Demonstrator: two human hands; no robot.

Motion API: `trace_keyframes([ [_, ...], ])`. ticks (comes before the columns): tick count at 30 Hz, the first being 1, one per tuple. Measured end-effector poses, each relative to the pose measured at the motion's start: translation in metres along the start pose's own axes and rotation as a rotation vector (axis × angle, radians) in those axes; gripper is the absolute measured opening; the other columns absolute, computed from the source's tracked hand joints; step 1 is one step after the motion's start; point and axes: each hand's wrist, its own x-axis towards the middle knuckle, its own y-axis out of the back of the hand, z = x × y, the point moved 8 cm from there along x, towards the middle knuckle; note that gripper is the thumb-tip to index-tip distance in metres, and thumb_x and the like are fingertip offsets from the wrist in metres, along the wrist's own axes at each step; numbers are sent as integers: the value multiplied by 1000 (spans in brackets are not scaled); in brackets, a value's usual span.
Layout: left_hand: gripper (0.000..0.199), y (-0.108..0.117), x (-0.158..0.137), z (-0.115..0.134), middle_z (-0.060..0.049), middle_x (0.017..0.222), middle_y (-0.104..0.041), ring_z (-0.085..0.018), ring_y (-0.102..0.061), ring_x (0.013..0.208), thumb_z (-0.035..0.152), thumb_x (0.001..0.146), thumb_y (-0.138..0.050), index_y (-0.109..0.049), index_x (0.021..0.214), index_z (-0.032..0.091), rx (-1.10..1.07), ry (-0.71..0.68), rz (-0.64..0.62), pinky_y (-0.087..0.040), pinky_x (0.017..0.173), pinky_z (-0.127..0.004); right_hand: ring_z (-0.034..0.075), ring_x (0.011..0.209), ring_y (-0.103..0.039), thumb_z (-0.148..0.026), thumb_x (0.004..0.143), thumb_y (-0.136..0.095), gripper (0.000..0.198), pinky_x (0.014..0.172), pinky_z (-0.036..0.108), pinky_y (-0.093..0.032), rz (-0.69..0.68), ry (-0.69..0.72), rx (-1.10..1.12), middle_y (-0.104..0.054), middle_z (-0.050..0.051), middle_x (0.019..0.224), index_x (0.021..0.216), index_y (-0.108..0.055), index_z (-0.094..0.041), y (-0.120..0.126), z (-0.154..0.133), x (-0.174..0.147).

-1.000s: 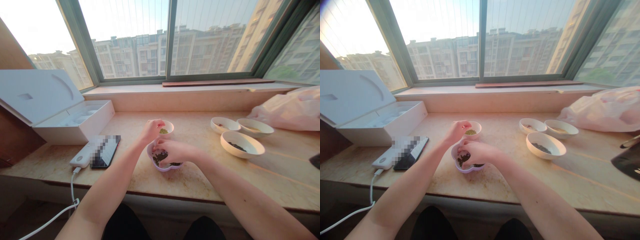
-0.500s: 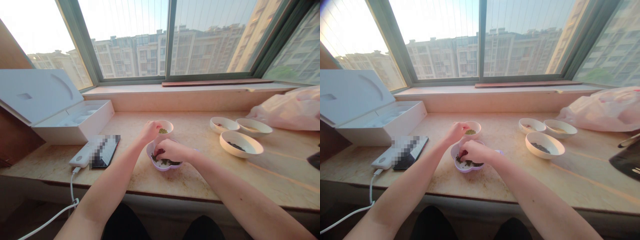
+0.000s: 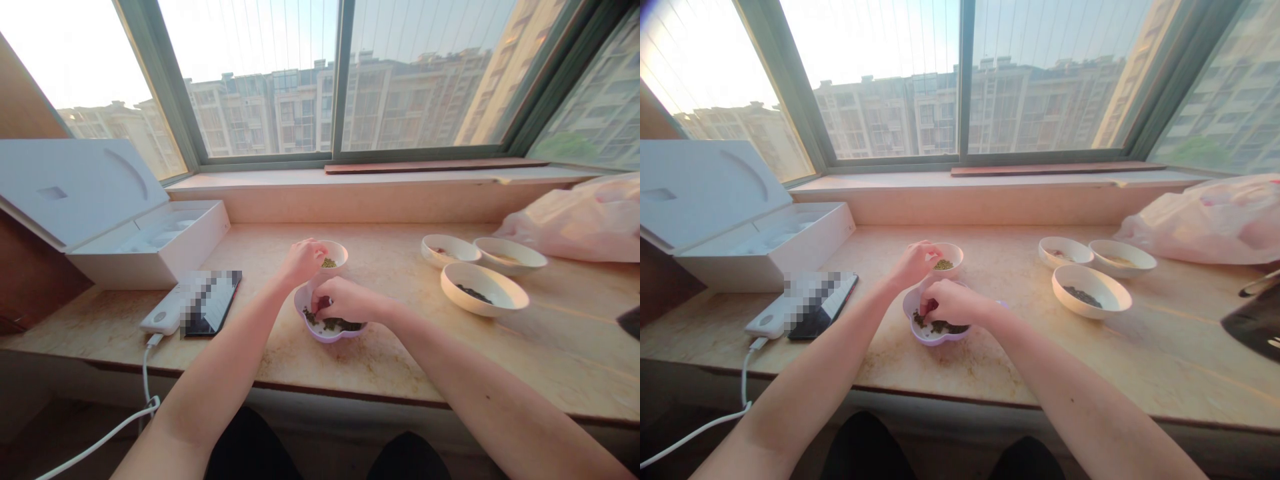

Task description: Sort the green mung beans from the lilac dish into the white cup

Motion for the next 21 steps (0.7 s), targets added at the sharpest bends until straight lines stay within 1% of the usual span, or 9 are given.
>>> trace_keyframes([
  [7,24,1,1,0,-7,99,-73,-21,-67,86,18,90,-54,-78,93,19,8,2,7,-51,89,-35,16,77,-63,-12,80,-64,10,68,28,-47,52,63,90,-70,2,86,82,-69,-20,11,-9,-2],
  [10,24,2,2,0,-6,100,-73,-20,-67,88,17,90,-54,-77,95,19,21,11,13,-51,91,-34,15,76,-62,-11,79,-64,10,68,28,-47,54,83,174,-68,1,83,82,-68,-19,15,-9,0],
  [12,24,3,2,0,-5,101,-73,-19,-68,89,16,90,-54,-77,95,20,29,23,20,-51,93,-33,16,78,-62,-12,79,-64,8,70,28,-47,40,82,284,-69,2,83,81,-69,-19,16,-6,1],
  [15,24,5,1,2,-5,100,-74,-18,-68,89,15,91,-53,-77,93,20,18,19,29,-52,92,-32,16,80,-64,-18,80,-69,3,75,30,-49,25,71,512,-71,2,83,82,-70,-18,18,-4,2],
  [18,24,10,-1,7,-6,100,-74,-17,-68,88,15,91,-53,-77,93,18,-13,-5,38,-52,91,-31,15,82,-65,-24,77,-78,12,76,29,-49,40,54,742,-72,2,85,84,-70,-19,23,-4,-1],
  [21,21,15,-4,13,-7,99,-73,-18,-68,87,15,88,-56,-76,95,16,-38,-34,40,-53,89,-31,13,76,-64,-29,73,-84,20,69,26,-48,65,37,911,-72,1,83,82,-70,-19,31,-7,-4],
])
